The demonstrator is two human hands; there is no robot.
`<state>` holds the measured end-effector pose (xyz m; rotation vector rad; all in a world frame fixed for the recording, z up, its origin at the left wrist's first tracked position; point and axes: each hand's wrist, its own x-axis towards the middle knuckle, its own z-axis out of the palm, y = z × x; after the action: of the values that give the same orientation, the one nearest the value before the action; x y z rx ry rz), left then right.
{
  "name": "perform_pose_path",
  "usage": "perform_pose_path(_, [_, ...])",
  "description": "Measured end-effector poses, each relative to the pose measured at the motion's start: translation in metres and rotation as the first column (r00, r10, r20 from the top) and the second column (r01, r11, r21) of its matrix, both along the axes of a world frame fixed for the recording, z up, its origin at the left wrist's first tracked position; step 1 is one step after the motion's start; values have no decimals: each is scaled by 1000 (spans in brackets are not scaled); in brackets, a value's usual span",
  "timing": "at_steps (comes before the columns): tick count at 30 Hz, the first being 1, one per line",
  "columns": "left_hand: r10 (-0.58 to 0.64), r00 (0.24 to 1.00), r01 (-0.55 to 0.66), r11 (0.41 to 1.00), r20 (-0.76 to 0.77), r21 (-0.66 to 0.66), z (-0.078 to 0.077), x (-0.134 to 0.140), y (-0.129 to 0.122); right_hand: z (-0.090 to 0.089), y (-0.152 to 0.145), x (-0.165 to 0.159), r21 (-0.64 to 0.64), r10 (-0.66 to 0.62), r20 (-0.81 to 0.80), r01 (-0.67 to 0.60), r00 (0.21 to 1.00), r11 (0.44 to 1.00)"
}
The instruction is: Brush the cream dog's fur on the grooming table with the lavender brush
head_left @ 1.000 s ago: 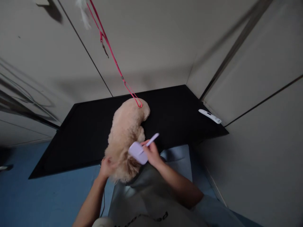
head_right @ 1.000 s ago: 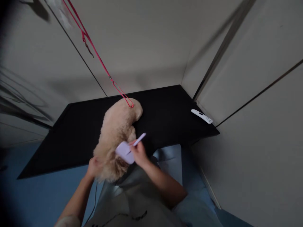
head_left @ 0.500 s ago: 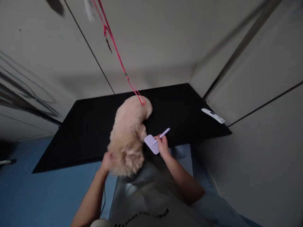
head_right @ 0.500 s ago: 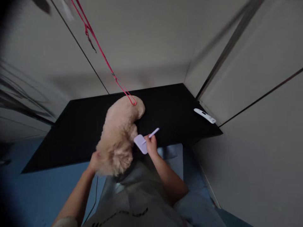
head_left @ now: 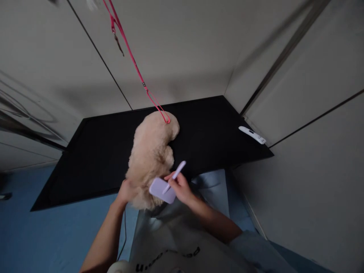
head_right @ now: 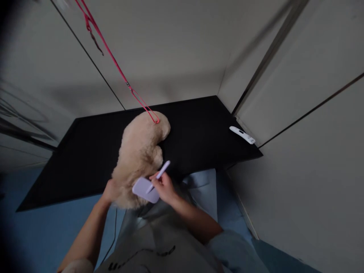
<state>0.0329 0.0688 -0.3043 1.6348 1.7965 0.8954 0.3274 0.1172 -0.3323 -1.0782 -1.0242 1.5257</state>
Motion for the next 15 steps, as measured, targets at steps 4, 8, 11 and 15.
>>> perform_pose_path(4, [46,999,-46,999,30,-2,0,3,-1,2,15,11,-73,-225,106,234,969,970])
perform_pose_path(8, [43,998,-43,999,42,3,-1,3,0,7,20,9,30,-188,34,187,982,982])
perform_pose_path(11, [79,995,-79,997,60,3,-5,2,-2,16,29,-8,28,65,-17,-64,998,998])
perform_pose_path(15, [114,992,-115,993,51,31,-13,2,-7,28,50,-9,5,-313,87,314,946,949])
